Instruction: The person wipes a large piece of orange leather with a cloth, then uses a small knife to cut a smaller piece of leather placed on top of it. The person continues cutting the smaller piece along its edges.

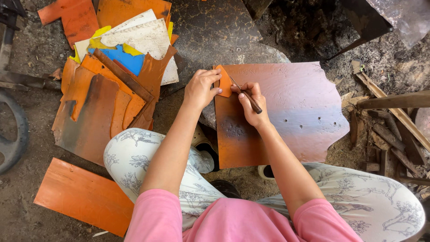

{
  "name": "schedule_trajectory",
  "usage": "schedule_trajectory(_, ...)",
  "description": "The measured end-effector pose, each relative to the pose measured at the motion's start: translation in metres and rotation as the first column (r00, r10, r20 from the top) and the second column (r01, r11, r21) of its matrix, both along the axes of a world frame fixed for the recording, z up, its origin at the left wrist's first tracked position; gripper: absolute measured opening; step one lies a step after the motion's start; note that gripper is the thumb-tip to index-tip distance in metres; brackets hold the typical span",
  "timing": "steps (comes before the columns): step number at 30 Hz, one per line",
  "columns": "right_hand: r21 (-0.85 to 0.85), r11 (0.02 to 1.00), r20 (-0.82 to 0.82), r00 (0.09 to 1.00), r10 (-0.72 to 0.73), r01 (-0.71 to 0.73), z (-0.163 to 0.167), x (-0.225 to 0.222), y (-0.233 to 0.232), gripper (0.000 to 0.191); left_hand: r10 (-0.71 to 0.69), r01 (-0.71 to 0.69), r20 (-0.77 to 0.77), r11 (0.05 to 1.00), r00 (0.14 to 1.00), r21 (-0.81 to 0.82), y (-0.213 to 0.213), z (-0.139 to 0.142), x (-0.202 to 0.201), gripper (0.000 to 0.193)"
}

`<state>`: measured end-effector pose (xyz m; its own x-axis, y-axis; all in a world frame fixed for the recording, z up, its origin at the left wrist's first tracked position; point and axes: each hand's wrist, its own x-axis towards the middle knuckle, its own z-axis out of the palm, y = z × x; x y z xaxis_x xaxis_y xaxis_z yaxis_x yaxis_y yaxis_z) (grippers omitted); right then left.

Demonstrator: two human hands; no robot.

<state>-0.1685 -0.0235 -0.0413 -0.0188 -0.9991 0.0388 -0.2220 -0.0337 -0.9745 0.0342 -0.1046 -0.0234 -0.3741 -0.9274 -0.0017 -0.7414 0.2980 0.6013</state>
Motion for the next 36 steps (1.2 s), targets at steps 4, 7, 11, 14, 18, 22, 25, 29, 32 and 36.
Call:
schedule_trajectory(4,0.045,0.997,0.04,0.997,-0.065,0.063,-0.001,0.0,-0.007,0.016,-0.024,0.029,0.073,0.997,0.997,-0.066,0.006,0.001,-0.006,0.049)
schedule_trajectory(7,0.005,0.997,0.138,0.987,-0.078,0.078,-0.001,-0.007,-0.026,0.017,-0.055,0.063,0.085,0.993,0.995,-0.103,0.012,0.001,-0.008,0.047)
schedule_trajectory(11,0.025,0.999,0.32,0.947,-0.039,0.033,-0.003,-0.015,-0.053,0.018,-0.056,0.071,0.113,0.989,0.992,-0.129,0.018,-0.001,-0.008,0.052)
schedule_trajectory(14,0.055,0.998,0.284,0.958,-0.036,0.021,-0.007,-0.016,-0.061,0.019,-0.053,0.058,0.069,0.995,0.996,-0.076,0.019,-0.002,-0.008,0.052)
schedule_trajectory(18,0.027,0.999,0.228,0.973,-0.041,0.035,-0.014,-0.013,-0.058,0.017,-0.05,0.057,0.055,0.992,0.997,-0.116,0.022,-0.005,-0.007,0.052)
schedule_trajectory(22,0.074,0.993,0.222,0.97,-0.103,0.089,-0.013,-0.011,-0.061,0.012,-0.045,0.049,0.047,0.995,0.998,-0.092,0.023,-0.008,-0.006,0.052)
schedule_trajectory(25,0.059,0.994,0.186,0.978,-0.097,0.087,-0.008,-0.009,-0.069,0.01,-0.042,0.045,0.038,0.994,0.998,-0.096,0.018,-0.009,-0.004,0.054)
schedule_trajectory(29,0.048,0.996,0.175,0.981,-0.084,0.077,-0.003,-0.006,-0.069,0.01,-0.049,0.049,0.005,0.994,0.999,-0.097,0.015,-0.005,-0.003,0.056)
schedule_trajectory(32,0.054,0.995,0.141,0.986,-0.091,0.085,-0.003,-0.005,-0.067,0.01,-0.028,0.028,0.012,0.999,1.0,-0.044,0.017,0.0,-0.002,0.056)
schedule_trajectory(36,0.044,0.995,0.179,0.979,-0.094,0.087,-0.004,-0.003,-0.067,0.01,-0.009,0.009,0.014,1.0,1.0,-0.021,0.018,0.007,-0.002,0.056)
